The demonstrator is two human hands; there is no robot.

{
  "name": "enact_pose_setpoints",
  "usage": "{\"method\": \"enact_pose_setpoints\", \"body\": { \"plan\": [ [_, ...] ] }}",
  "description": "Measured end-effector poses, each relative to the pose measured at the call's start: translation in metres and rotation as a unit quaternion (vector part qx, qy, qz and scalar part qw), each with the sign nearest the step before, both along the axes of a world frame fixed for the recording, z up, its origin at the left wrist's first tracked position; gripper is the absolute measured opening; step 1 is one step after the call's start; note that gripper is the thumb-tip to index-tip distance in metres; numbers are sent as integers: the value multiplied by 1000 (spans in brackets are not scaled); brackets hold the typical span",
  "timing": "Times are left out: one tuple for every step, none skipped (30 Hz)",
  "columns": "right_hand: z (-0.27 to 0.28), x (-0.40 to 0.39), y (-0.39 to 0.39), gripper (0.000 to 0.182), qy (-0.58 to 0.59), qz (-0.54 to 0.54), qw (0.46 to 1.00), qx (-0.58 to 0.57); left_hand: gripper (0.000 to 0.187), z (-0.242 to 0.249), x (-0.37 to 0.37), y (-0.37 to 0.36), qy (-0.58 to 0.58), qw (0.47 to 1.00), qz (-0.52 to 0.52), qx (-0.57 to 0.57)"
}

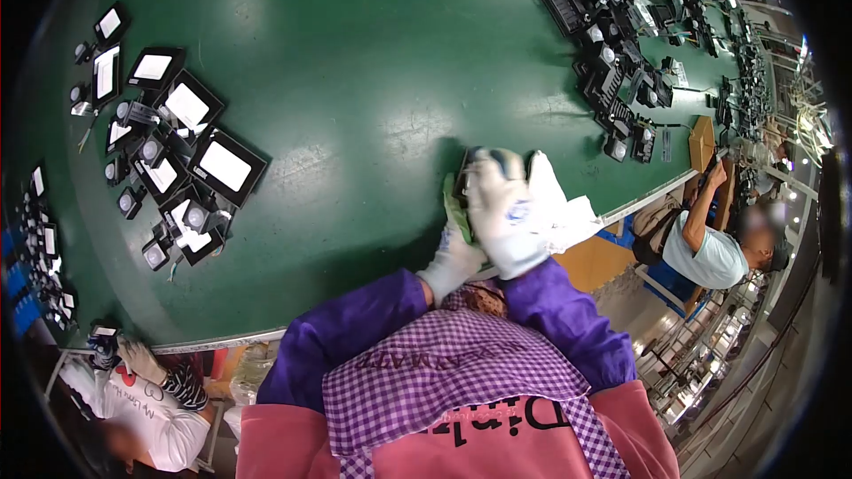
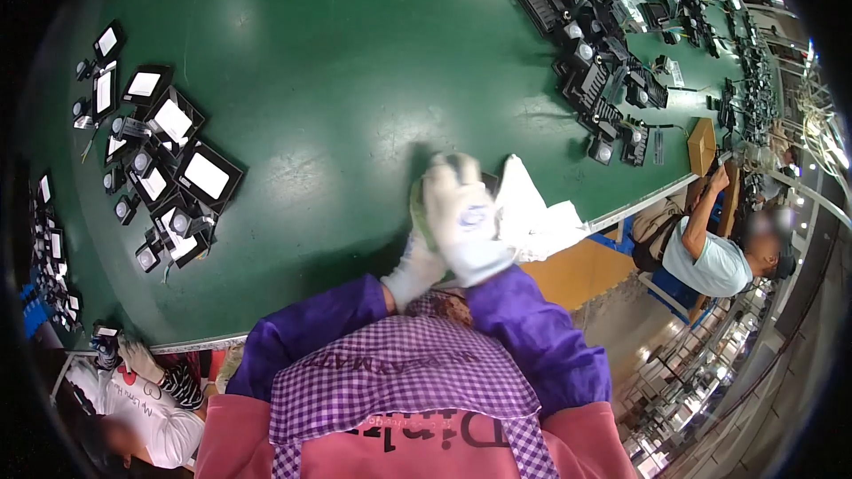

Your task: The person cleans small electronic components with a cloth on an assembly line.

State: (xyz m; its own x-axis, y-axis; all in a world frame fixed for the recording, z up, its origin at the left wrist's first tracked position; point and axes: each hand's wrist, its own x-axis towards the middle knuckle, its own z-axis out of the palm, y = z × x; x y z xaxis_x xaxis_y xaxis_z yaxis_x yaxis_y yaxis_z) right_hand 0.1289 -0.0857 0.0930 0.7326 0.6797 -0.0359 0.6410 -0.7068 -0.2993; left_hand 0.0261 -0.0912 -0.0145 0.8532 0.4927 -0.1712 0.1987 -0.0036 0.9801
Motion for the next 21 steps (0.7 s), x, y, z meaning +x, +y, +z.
{"method": "enact_pose_setpoints", "body": {
  "plan": [
    [5, 9, -12, 29, 0, -23, 1000, 14, 110, 13, 0, 7, -28, 984, 2, -175],
    [4, 18, -26, 30, -9, -55, 998, 41, 113, 20, 1, 11, -41, 963, 4, -265],
    [-1, 26, -40, 29, 20, -127, 991, 21, 118, 27, 2, 15, -51, 934, 10, -353],
    [-6, 35, -55, 28, 49, -199, 979, 4, 117, 26, 4, 16, -49, 941, 8, -334],
    [-9, 45, -71, 27, 68, -238, 969, -12, 116, 26, 4, 15, -47, 948, 7, -315],
    [-9, 53, -83, 27, 90, -275, 957, -29, 116, 27, 4, 15, -44, 954, 8, -297],
    [-10, 54, -93, 21, 48, -284, 957, -45, 115, 26, 5, 16, -57, 958, 7, -282],
    [-13, 53, -99, 21, 5, -246, 967, -66, 116, 26, 3, 16, -42, 950, 7, -308],
    [-13, 51, -102, 21, -39, -208, 974, -87, 117, 32, 3, 20, -27, 942, 6, -334],
    [-13, 49, -105, 21, -84, -169, 976, -107, 118, 37, 3, 21, -13, 933, 4, -359],
    [-21, 44, -108, 23, -61, -176, 973, -139, 117, 34, 2, 17, 14, 919, 21, -394],
    [-36, 37, -111, 27, -19, -186, 977, -105, 117, 34, 3, 16, 26, 921, 18, -388],
    [-45, 28, -111, 29, -23, -161, 980, -115, 117, 33, 3, 17, 39, 924, 15, -381],
    [-50, 22, -109, 31, -25, -135, 983, -124, 116, 33, 3, 18, 52, 926, 14, -373],
    [-44, 26, -102, 31, -2, -141, 979, -146, 117, 36, 5, 21, 52, 929, 10, -367],
    [-61, 40, -109, 26, 44, -158, 984, -66, 114, 36, 6, 24, 66, 928, 9, -366],
    [-75, 52, -116, 23, -12, -164, 986, -33, 111, 37, 5, 26, 82, 928, 9, -364],
    [-79, 58, -115, 20, -69, -173, 983, 1, 109, 37, 5, 28, 97, 927, 5, -362],
    [-61, 62, -105, 15, -1, -190, 981, 38, 109, 31, 5, 29, 27, 943, 5, -330],
    [-46, 62, -95, 13, 0, -153, 987, 45, 109, 25, 4, 30, 32, 938, 2, -344],
    [-32, 55, -86, 12, 4, -116, 992, 50, 109, 23, 2, 33, 41, 932, -1, -360]
  ]
}}
